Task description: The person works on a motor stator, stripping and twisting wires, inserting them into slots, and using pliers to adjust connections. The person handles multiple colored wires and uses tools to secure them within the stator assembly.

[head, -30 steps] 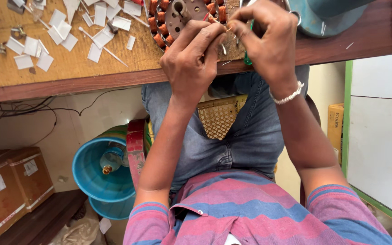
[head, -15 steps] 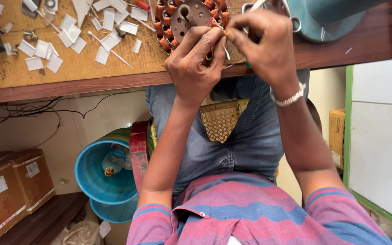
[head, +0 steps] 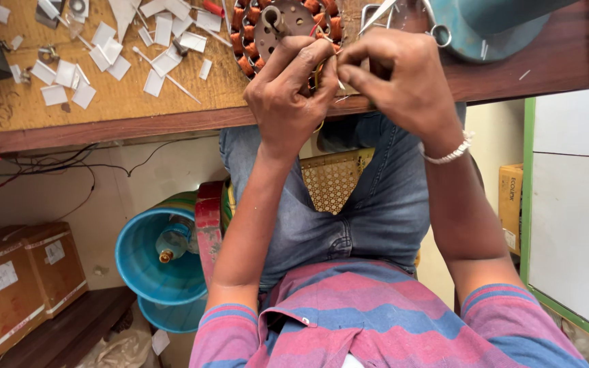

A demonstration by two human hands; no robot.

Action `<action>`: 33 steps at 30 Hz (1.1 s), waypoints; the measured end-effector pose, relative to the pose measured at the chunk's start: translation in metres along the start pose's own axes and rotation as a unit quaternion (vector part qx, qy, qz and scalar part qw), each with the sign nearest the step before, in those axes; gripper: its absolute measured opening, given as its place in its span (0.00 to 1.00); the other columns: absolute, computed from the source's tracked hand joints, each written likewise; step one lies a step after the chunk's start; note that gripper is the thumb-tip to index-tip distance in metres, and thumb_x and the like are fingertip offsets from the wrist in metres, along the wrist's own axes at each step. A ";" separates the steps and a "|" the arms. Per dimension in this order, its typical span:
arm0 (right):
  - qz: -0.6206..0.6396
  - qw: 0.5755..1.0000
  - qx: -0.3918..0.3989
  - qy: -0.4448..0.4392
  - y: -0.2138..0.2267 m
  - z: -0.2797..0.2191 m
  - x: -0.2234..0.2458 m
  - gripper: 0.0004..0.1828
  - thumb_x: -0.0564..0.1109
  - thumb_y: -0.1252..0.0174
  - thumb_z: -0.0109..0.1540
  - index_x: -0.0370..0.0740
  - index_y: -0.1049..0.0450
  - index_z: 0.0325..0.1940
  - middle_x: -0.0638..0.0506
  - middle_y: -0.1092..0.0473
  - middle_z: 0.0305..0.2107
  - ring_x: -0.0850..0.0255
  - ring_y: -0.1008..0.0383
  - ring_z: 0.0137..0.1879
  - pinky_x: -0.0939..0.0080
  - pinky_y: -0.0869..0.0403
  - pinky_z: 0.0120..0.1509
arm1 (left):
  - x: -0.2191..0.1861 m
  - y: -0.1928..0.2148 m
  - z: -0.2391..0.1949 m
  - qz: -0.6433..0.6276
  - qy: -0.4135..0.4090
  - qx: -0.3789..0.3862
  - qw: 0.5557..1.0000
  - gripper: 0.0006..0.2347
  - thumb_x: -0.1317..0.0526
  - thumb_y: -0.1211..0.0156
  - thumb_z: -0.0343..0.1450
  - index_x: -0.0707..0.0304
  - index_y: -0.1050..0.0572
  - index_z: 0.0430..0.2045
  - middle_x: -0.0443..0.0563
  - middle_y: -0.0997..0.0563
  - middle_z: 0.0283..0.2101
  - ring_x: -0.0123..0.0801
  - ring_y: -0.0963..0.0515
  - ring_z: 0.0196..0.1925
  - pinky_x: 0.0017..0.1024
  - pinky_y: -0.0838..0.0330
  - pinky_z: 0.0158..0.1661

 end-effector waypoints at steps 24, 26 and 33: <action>0.024 0.996 -0.015 -0.088 -0.001 0.016 -0.021 0.05 0.39 0.31 0.66 0.35 0.17 0.43 0.55 0.25 0.27 0.74 0.34 0.29 0.68 0.37 0.31 | -0.004 0.002 0.004 -0.005 0.012 0.013 1.000 0.08 0.68 0.31 0.71 0.57 0.21 0.41 0.43 0.20 0.43 0.30 0.16 0.39 0.26 0.22 0.37; 0.022 0.997 -0.029 -0.068 -0.002 0.006 -0.024 0.05 0.38 0.30 0.67 0.33 0.17 0.44 0.54 0.25 0.29 0.73 0.33 0.31 0.68 0.36 0.34 | -0.005 0.003 0.000 -0.004 0.019 0.023 1.000 0.08 0.67 0.31 0.70 0.57 0.21 0.41 0.43 0.20 0.43 0.30 0.16 0.39 0.26 0.22 0.38; 0.050 0.995 -0.054 -0.072 -0.002 0.009 -0.028 0.04 0.38 0.31 0.67 0.34 0.17 0.45 0.54 0.24 0.30 0.73 0.31 0.33 0.69 0.34 0.35 | -0.010 0.009 0.005 -0.011 0.025 0.082 0.996 0.08 0.66 0.30 0.72 0.57 0.20 0.42 0.43 0.20 0.43 0.27 0.17 0.38 0.26 0.24 0.38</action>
Point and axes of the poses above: each hand's wrist, its own z-axis towards the middle knuckle, its own y-axis out of the back of the hand, x = y × z, the point moved 1 cm from there along z, towards the middle knuckle
